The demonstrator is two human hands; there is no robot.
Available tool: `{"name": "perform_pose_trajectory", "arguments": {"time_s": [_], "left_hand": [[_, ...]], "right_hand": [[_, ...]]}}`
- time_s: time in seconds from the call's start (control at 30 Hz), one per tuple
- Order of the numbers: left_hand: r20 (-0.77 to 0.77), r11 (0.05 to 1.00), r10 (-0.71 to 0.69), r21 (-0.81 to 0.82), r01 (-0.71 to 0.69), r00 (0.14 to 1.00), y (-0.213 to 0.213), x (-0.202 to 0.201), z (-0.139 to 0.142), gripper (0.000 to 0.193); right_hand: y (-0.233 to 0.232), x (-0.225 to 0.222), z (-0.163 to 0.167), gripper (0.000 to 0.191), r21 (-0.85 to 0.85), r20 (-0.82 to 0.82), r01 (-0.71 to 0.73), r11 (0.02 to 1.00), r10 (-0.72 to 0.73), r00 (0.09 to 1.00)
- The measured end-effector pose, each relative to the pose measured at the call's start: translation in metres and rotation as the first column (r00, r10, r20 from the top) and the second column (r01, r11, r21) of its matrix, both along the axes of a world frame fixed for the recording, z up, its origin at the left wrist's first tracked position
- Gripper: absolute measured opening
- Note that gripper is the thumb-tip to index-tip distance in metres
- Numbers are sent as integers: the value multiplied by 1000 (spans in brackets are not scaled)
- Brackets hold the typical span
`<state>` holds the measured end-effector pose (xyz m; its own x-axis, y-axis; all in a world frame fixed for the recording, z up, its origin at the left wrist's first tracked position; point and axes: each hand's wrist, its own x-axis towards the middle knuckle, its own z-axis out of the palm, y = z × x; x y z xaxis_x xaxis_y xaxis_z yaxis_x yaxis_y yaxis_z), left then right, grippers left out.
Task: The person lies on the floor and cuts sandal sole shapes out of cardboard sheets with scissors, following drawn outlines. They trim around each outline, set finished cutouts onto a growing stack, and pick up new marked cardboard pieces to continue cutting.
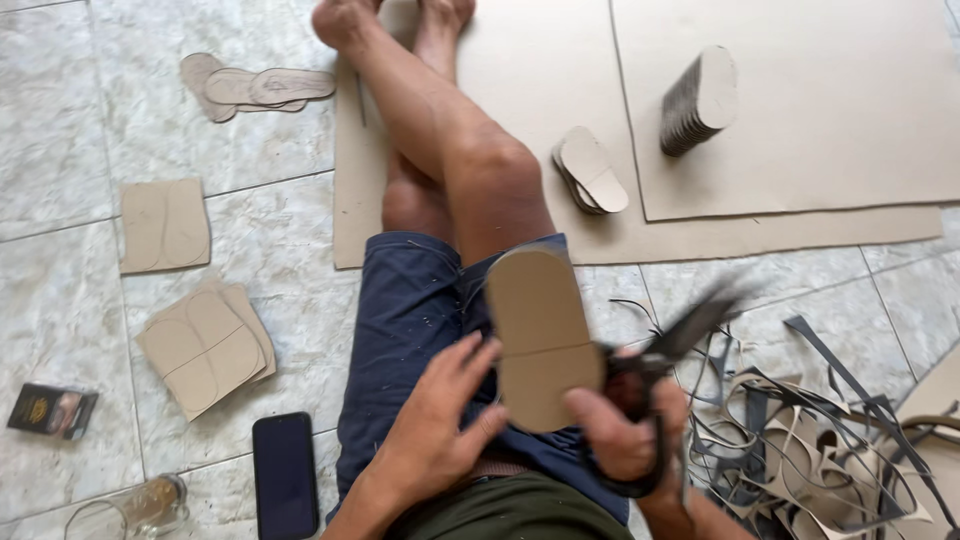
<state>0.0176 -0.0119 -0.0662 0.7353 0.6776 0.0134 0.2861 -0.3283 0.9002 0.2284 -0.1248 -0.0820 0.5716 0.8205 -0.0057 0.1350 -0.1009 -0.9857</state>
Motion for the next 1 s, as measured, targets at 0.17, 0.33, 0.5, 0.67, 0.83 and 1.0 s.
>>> {"name": "perform_pose_trajectory", "arguments": {"time_s": [0.17, 0.33, 0.5, 0.67, 0.83, 1.0], "left_hand": [[-166, 987, -58, 137, 81, 984, -5, -3, -15, 47], [-220, 989, 36, 149, -3, 975, -9, -5, -15, 38], [-231, 991, 129, 66, -117, 964, -9, -4, -18, 24], [49, 948, 306, 80, -309, 951, 5, -7, -8, 13], [82, 799, 478, 372, -472, 874, 32, 25, 42, 12], [286, 778, -67, 615, -129, 956, -10, 105, 100, 28]], "right_hand": [[17, 66, 40, 14, 593, -111, 276, 756, -263, 959], [56, 133, 56, 7, 739, -156, 251, 626, -203, 967], [129, 164, -9, 30, 131, 132, 122, 984, -139, 981], [109, 124, -88, 34, -274, 17, 97, 957, -95, 995], [78, 61, -93, 37, -234, -118, 92, 968, -122, 985], [79, 37, -59, 41, -209, 5, 96, 973, -97, 995]]}}
